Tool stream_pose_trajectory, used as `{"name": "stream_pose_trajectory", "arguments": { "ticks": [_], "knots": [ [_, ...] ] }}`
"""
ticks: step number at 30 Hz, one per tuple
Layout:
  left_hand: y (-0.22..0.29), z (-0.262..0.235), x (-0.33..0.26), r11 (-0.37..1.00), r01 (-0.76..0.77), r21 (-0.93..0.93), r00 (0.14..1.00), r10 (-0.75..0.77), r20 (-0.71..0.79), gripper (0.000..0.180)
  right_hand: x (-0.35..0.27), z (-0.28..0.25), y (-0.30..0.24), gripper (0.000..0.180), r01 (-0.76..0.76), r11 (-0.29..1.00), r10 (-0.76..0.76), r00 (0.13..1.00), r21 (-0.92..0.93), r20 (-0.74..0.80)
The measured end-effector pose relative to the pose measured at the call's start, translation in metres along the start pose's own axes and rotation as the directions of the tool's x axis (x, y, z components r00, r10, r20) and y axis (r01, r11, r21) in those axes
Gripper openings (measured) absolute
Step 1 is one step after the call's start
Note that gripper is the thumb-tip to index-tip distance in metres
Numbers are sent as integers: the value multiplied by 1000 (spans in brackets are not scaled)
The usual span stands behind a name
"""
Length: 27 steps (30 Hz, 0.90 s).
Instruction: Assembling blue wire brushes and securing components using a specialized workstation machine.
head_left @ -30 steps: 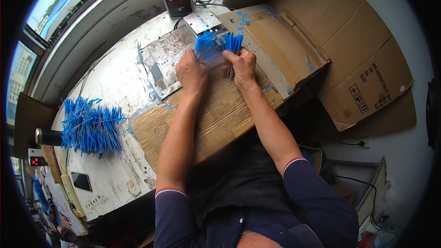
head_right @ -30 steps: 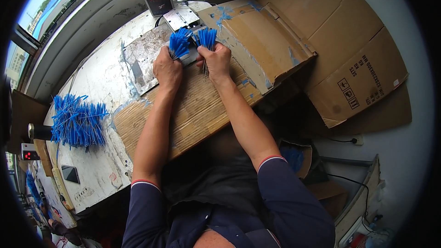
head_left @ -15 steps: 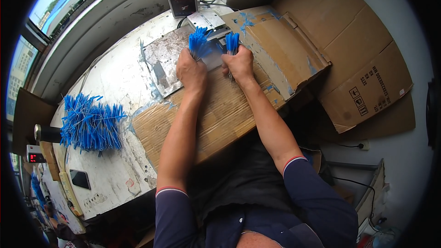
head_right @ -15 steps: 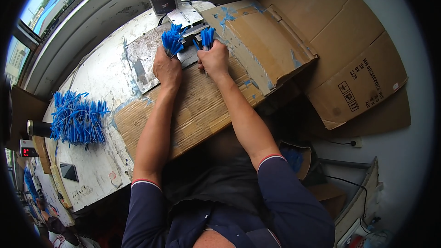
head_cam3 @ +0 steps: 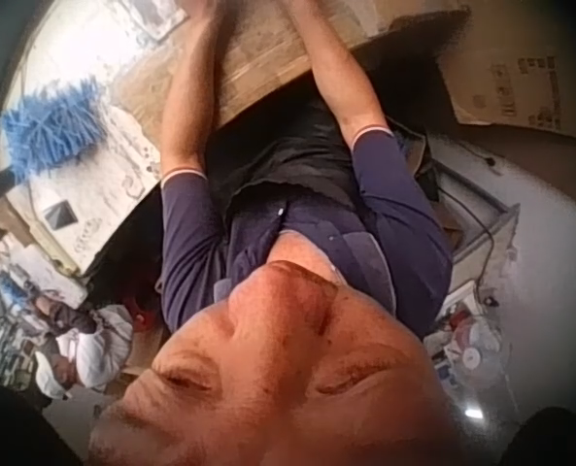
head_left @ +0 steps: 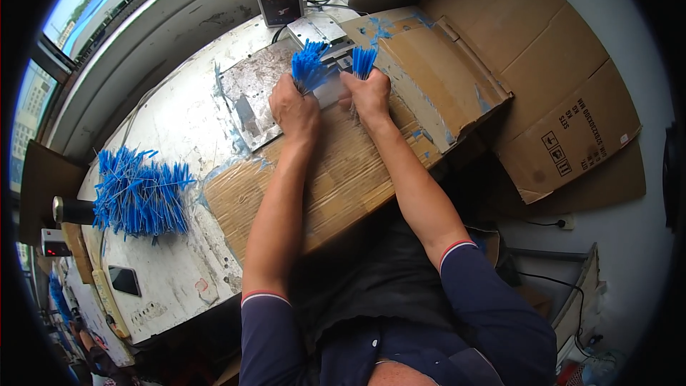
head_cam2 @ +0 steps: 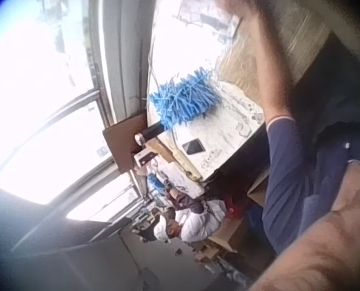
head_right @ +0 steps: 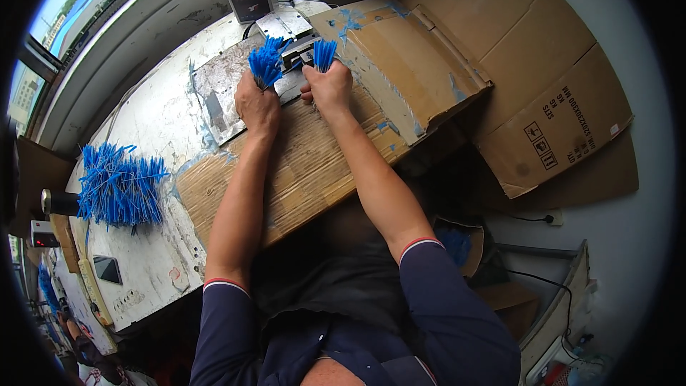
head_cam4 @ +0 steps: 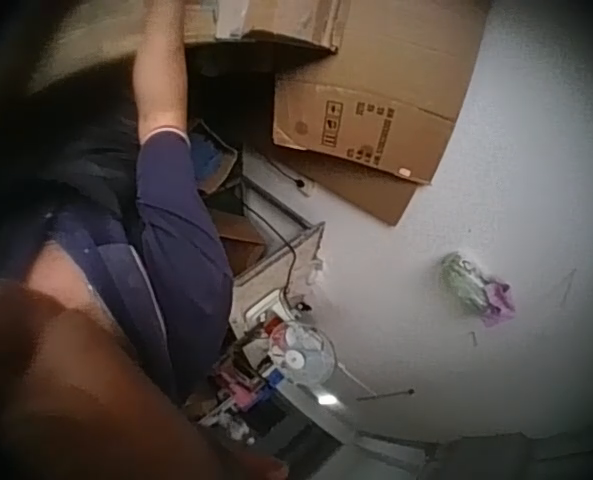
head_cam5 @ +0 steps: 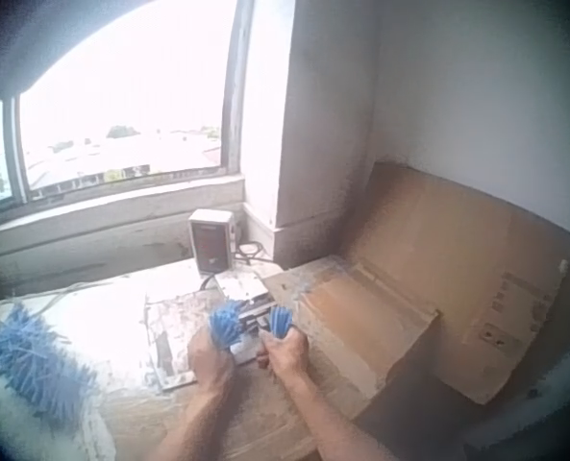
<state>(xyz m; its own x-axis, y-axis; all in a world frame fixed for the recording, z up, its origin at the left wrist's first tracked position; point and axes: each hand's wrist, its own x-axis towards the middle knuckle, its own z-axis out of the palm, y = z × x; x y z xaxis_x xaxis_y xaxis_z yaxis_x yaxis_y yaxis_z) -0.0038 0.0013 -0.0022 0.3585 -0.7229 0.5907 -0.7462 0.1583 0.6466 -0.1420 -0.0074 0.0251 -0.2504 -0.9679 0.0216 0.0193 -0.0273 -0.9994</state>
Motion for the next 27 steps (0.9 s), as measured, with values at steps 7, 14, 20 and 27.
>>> {"name": "stream_pose_trajectory", "arguments": {
  "ticks": [7, 14, 20, 27],
  "knots": [
    [9, -6, -3, 998, -24, 63, 989, 14, 149, 14, 1, -11, 14, 16, -22, 950, -10, 995, 313, 102],
    [9, -5, -3, 991, -68, 116, 986, 49, 162, 13, -5, -10, 11, 10, 3, 927, -9, 1000, 375, 13],
    [9, -4, -5, 988, -129, 86, 983, 116, 139, 12, -5, -21, 8, 8, -65, 929, 13, 990, 365, 142],
    [5, -1, -4, 988, -63, 140, 990, 45, 130, 9, -10, -22, -1, 9, -132, 941, 83, 983, 312, 166]
  ]
}}
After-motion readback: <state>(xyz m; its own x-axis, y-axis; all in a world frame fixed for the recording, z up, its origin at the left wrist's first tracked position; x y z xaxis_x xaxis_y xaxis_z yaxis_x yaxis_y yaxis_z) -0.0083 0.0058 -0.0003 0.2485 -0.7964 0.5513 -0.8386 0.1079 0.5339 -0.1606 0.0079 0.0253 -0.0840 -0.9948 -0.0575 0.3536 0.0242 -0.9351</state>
